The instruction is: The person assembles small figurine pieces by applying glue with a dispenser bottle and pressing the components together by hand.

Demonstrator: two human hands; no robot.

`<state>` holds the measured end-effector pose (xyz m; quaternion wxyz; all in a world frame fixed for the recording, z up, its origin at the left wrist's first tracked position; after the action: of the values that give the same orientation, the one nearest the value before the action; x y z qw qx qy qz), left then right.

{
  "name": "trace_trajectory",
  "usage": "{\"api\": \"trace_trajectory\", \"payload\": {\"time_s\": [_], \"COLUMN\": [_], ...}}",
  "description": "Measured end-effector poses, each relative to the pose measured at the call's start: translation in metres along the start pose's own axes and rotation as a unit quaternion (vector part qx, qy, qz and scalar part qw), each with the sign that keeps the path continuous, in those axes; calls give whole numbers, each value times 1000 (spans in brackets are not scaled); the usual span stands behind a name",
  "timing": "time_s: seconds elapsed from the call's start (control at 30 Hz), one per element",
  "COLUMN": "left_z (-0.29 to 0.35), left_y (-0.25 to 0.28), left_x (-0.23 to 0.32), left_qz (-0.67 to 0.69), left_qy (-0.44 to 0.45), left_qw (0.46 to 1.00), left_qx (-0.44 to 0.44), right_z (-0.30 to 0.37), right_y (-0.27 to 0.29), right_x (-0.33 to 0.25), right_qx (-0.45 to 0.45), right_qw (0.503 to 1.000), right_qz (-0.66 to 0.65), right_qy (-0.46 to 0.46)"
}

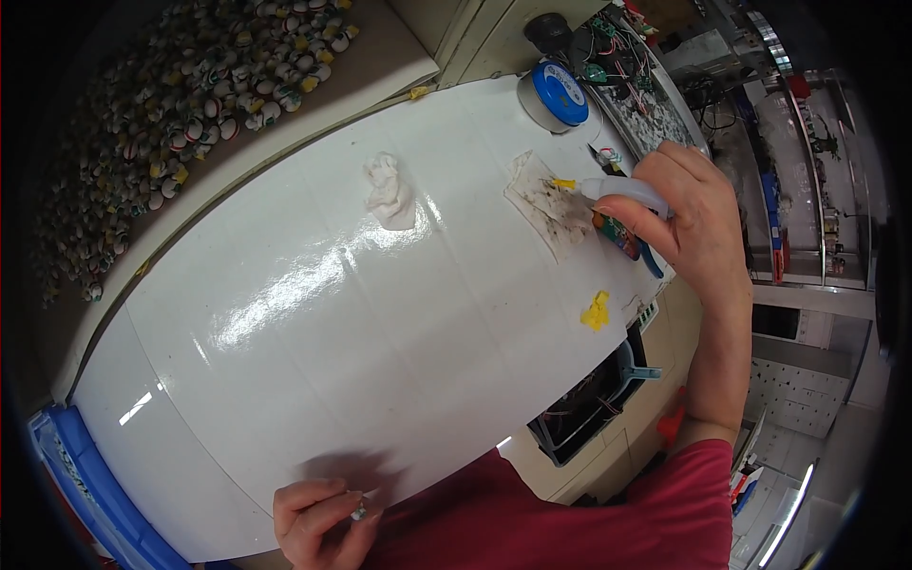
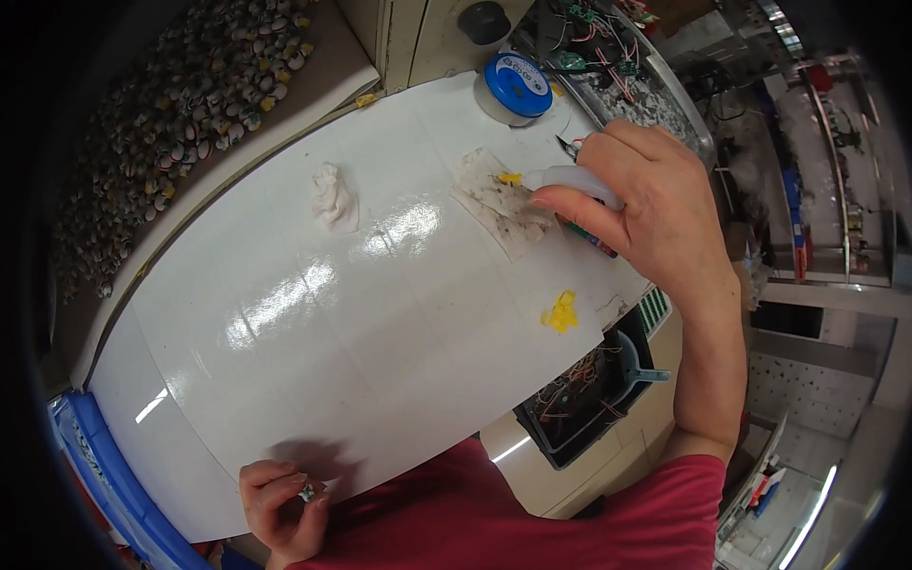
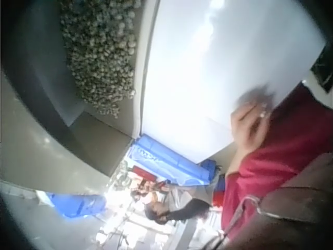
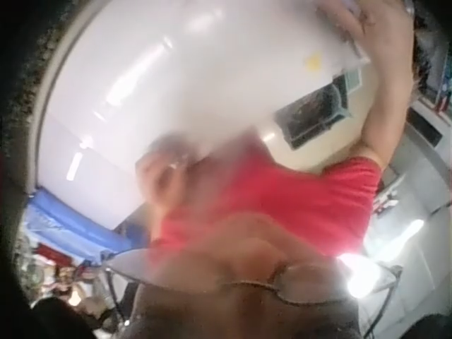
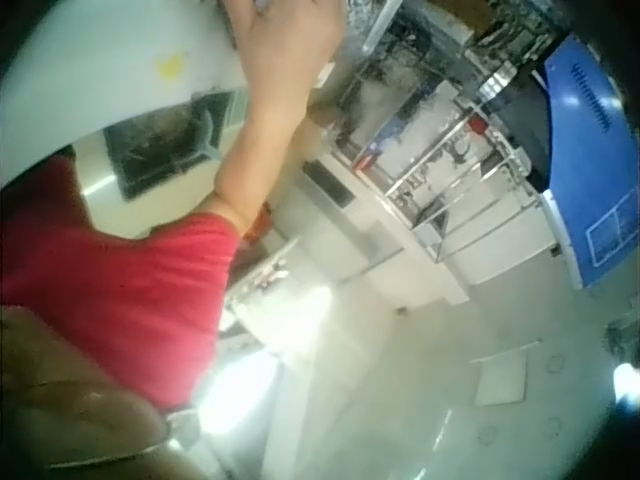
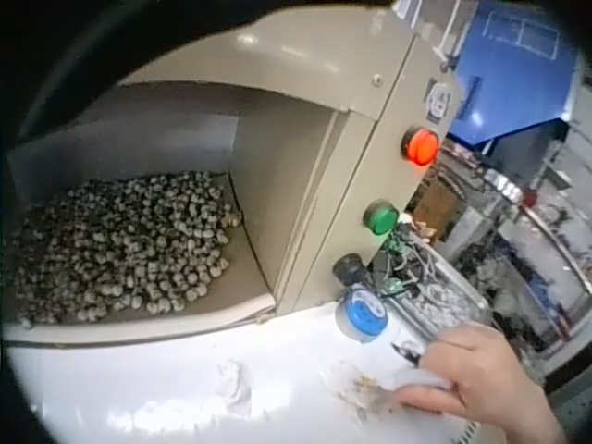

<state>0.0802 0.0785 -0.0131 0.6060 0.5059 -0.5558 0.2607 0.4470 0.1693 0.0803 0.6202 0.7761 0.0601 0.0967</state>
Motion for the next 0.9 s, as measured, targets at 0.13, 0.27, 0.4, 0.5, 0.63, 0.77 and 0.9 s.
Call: {"api": "trace_trajectory", "payload": {"time_s": [0.13,0.27,0.4,0.5,0.63,0.77,0.9], "left_z": [0,-1,0,0,-1,-7,-3], "left_y": [0,0,0,1,2,1,-4], "left_x": [0,0,0,2,8,25,30], "left_qz": [3,15,3,6,33,-70,-96], "left_qy": [-4,6,-4,-5,15,34,0], "left_qw": [1000,1000,1000,1000,999,997,995], "left_qx": [1,1,0,6,13,-10,0], "right_z": [0,1,2,4,21,46,50], "right_y": [1,2,2,5,-1,-24,-40], "right_x": [1,2,2,4,10,26,30], "right_qx": [2,0,-6,17,53,113,130], "right_qw": [1000,1000,1000,998,978,891,815], "right_qz": [-5,-1,-4,-43,-174,-397,-478], "right_qy": [3,1,-8,-35,-98,-189,-299]}}
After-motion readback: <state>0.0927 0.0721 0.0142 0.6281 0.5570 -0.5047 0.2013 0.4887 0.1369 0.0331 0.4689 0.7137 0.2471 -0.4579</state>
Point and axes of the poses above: each hand's wrist, its own z-axis away from the middle knuckle, its own y-axis out of the back of the hand, x = y × z, the point moved 3 cm from there along -z, towards the middle knuckle, and after that the axes turned 2 degrees about z, right-handed, at the moved point
